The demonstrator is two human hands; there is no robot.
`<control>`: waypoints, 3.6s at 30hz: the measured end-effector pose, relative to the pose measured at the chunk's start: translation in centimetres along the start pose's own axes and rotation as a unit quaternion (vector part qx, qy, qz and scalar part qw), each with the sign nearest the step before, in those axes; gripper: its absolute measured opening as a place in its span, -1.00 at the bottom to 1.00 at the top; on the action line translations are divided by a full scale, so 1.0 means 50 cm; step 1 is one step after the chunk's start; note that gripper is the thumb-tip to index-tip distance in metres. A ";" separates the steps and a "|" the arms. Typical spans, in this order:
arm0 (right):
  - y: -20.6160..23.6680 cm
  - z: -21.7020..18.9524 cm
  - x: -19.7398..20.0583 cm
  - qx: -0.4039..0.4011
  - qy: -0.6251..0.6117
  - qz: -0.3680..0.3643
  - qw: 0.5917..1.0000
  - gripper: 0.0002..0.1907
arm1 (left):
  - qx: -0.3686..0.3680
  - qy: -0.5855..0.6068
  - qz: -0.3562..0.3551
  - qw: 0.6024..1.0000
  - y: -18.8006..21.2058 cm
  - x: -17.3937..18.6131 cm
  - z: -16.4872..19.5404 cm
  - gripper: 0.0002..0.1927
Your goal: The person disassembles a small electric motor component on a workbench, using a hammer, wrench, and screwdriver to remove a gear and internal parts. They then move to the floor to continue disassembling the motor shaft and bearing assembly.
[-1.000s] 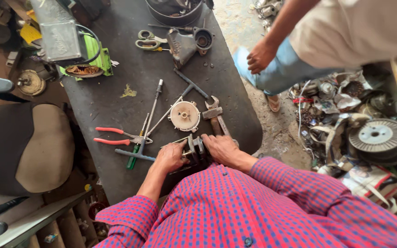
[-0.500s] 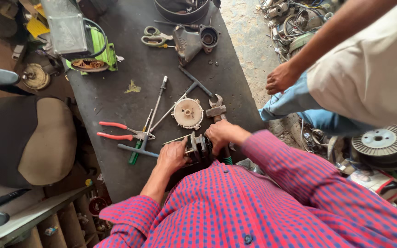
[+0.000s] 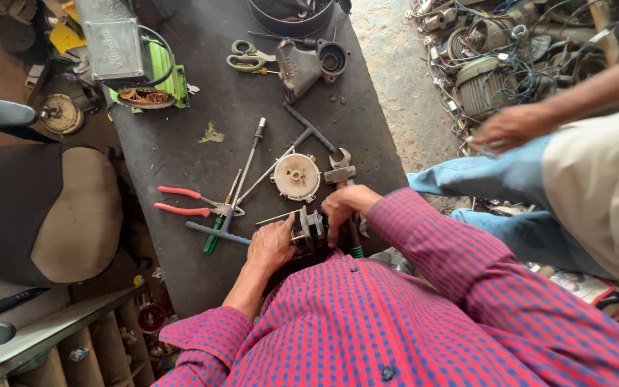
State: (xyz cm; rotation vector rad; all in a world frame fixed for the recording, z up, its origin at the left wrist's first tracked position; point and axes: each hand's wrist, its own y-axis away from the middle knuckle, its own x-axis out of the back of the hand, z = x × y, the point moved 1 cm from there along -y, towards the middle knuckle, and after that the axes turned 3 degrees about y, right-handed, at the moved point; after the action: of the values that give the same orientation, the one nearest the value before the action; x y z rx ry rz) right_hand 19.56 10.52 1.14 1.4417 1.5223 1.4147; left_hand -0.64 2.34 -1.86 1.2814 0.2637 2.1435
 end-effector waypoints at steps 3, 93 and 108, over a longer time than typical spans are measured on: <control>-0.010 -0.006 0.008 0.025 0.017 -0.017 0.999 -0.35 | 0.007 -0.016 -0.034 0.999 -0.013 -0.007 -0.015 -0.05; 0.012 0.075 -0.186 0.137 -0.326 0.315 0.881 -0.22 | 0.029 0.004 -0.068 0.997 -0.013 0.052 0.016 -0.07; 0.028 0.073 -0.182 0.196 -0.256 0.406 0.855 -0.20 | 0.025 0.001 -0.065 0.998 -0.013 0.054 0.017 -0.08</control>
State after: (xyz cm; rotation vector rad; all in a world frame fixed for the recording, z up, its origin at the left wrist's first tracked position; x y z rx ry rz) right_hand 25.43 2.71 -0.57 2.6693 0.8893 0.9767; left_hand -0.57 4.37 0.23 1.2540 0.3923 2.0400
